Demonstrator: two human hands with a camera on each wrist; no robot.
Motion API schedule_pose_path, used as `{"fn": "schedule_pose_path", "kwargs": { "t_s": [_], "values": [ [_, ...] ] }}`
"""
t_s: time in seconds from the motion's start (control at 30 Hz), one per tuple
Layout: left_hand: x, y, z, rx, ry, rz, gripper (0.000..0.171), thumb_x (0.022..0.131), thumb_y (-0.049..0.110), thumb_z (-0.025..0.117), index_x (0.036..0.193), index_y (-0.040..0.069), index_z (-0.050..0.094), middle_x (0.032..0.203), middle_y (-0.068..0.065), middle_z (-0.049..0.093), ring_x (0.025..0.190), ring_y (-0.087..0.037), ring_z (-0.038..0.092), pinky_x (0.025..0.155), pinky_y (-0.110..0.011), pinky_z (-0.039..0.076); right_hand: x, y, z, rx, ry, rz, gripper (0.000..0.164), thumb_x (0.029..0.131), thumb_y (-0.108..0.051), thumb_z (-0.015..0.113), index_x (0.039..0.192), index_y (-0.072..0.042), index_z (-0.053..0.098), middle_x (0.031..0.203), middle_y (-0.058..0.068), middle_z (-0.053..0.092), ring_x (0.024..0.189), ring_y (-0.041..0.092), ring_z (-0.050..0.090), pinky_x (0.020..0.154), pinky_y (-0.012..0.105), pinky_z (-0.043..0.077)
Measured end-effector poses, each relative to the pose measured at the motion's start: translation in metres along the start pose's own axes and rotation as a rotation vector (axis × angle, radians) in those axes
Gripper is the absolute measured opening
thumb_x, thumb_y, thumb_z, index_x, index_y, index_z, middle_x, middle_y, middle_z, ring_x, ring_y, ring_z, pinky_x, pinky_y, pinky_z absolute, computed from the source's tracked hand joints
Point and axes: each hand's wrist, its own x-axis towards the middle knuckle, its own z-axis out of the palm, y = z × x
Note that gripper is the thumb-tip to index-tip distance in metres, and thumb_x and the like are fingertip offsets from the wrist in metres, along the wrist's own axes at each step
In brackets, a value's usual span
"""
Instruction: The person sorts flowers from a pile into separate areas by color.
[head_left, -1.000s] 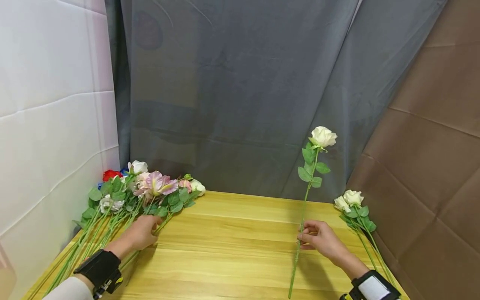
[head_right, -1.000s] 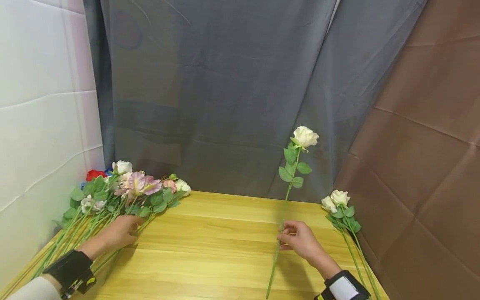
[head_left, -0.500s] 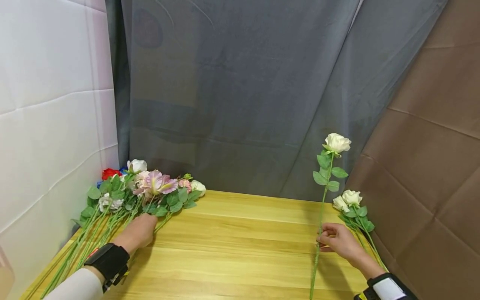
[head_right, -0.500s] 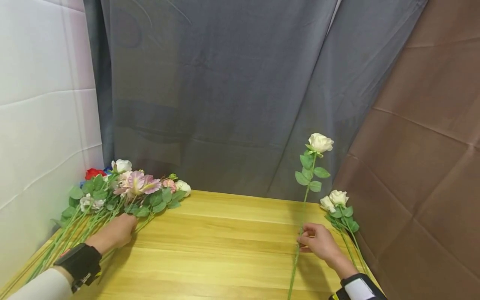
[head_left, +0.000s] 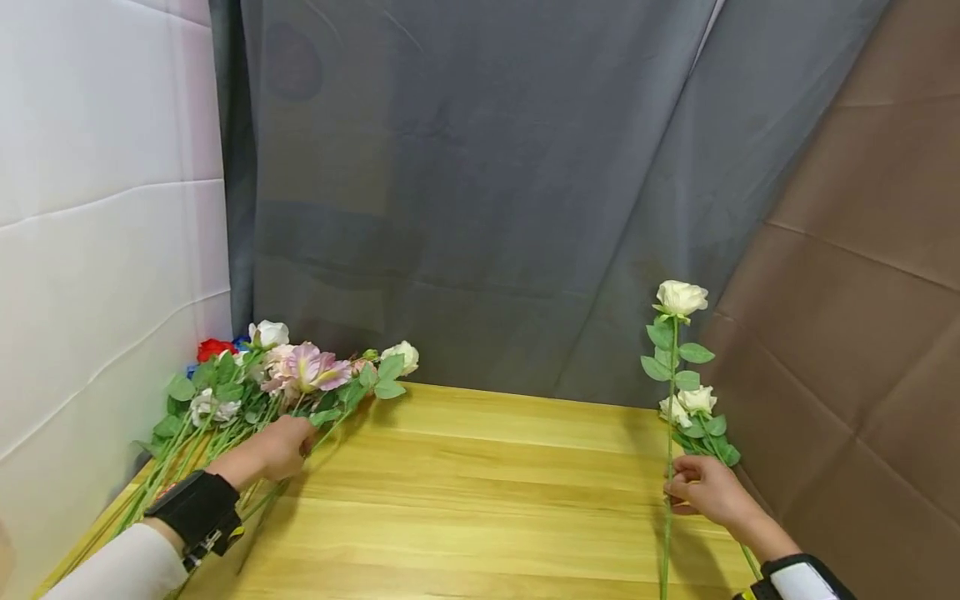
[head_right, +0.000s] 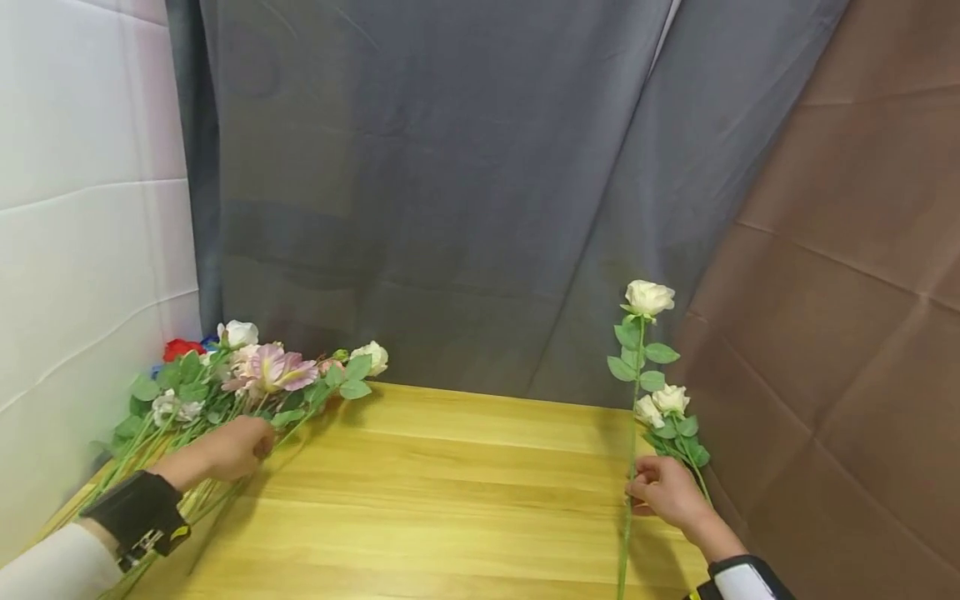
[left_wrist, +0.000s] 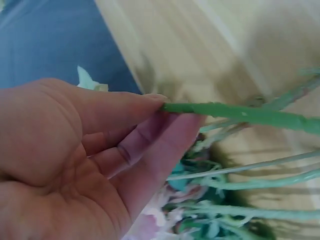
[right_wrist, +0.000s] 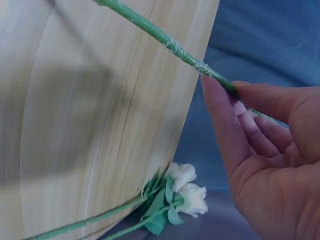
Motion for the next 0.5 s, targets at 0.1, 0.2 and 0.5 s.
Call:
{"fn": "schedule_pose_path", "kwargs": {
  "t_s": [0.1, 0.2, 0.5],
  "values": [
    [0.003, 0.004, -0.010, -0.015, 0.005, 0.065, 0.038, 0.072, -0.020, 0.051, 0.069, 0.014, 0.037, 0.066, 0.005, 0.020, 0.063, -0.013, 0.017, 0.060, -0.032, 0.019, 0.000, 0.005, -0.007, -0.021, 0.022, 0.021, 0.054, 0.099, 0.001, 0.059, 0.140, 0.026, 0.034, 0.105, 0.023, 0.063, 0.094, 0.033, 0.070, 0.083, 0.048, 0.061],
    [0.006, 0.009, -0.018, -0.027, 0.015, 0.112, 0.026, 0.079, -0.015, 0.057, 0.075, 0.009, 0.047, 0.067, 0.004, 0.031, 0.062, -0.012, 0.026, 0.060, -0.030, 0.026, 0.001, 0.008, -0.012, -0.049, 0.037, 0.021, 0.057, 0.099, 0.001, 0.060, 0.140, 0.028, 0.031, 0.105, 0.023, 0.063, 0.094, 0.034, 0.070, 0.082, 0.047, 0.061],
    [0.009, 0.028, -0.027, -0.168, 0.065, 0.156, 0.009, 0.087, -0.009, 0.062, 0.092, -0.001, 0.059, 0.083, -0.006, 0.060, 0.065, -0.011, 0.057, 0.055, -0.027, 0.052, 0.001, 0.022, -0.017, -0.149, 0.086, 0.030, 0.039, 0.096, 0.003, 0.061, 0.128, 0.022, 0.052, 0.096, 0.015, 0.069, 0.084, 0.028, 0.071, 0.073, 0.043, 0.063]
  ]
}}
